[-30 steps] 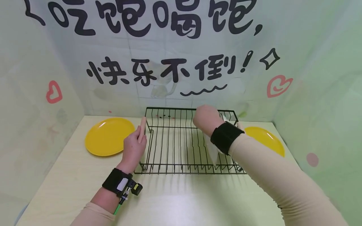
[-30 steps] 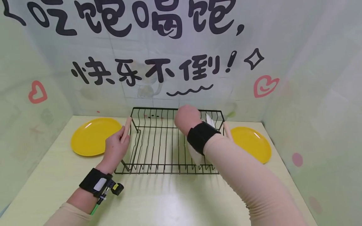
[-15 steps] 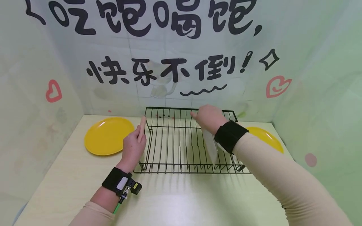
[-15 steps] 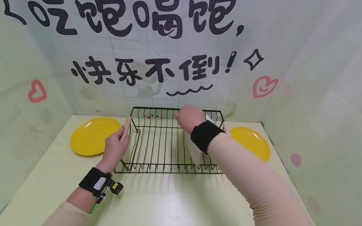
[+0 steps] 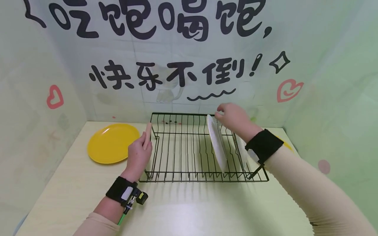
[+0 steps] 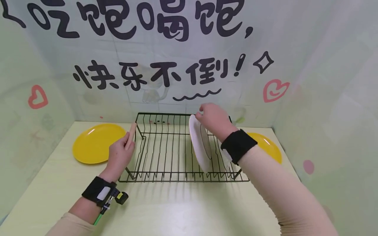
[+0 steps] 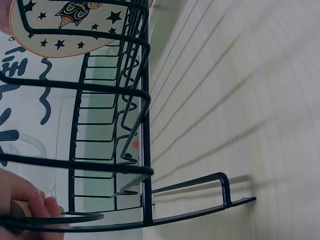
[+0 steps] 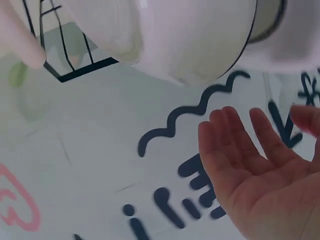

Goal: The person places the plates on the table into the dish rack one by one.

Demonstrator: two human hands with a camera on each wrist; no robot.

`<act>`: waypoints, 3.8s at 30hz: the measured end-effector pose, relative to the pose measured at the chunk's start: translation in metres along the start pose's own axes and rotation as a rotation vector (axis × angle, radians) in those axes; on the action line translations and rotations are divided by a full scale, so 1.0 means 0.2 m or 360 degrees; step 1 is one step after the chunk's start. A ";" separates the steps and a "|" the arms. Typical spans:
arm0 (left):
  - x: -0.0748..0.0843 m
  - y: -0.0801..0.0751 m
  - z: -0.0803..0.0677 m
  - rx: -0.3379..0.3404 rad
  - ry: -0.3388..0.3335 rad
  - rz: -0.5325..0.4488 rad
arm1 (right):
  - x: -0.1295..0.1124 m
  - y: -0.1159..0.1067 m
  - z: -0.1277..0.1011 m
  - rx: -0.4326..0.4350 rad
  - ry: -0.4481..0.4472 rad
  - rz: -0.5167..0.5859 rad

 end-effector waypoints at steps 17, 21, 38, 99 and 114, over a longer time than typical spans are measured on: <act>-0.01 0.01 0.00 -0.0018 0.0004 -0.0011 | 0.44 0.06 -0.40 0.0236 0.0258 0.0645; 0.00 0.00 0.00 -0.0008 0.0019 0.0003 | 0.54 0.17 -0.46 0.0025 0.0423 0.0741; 0.00 -0.01 -0.01 -0.0010 0.0015 0.0030 | 0.73 0.36 -0.56 -0.0077 0.0388 0.1402; -0.59 -0.59 0.22 0.0056 -0.0319 0.1017 | 0.80 0.46 -0.62 0.0176 0.0459 0.2358; -0.72 -0.60 0.28 -0.0006 -0.0881 0.0554 | 0.79 0.46 -0.62 0.0203 0.0455 0.2376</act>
Point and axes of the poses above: each hand's wrist, its own z-axis towards the middle knuckle, its own y-axis out of the palm, x = y × z, the point moved 4 cm from there along z, towards the middle knuckle, and after that the axes turned 13 degrees about -y, right-handed, at the moved point
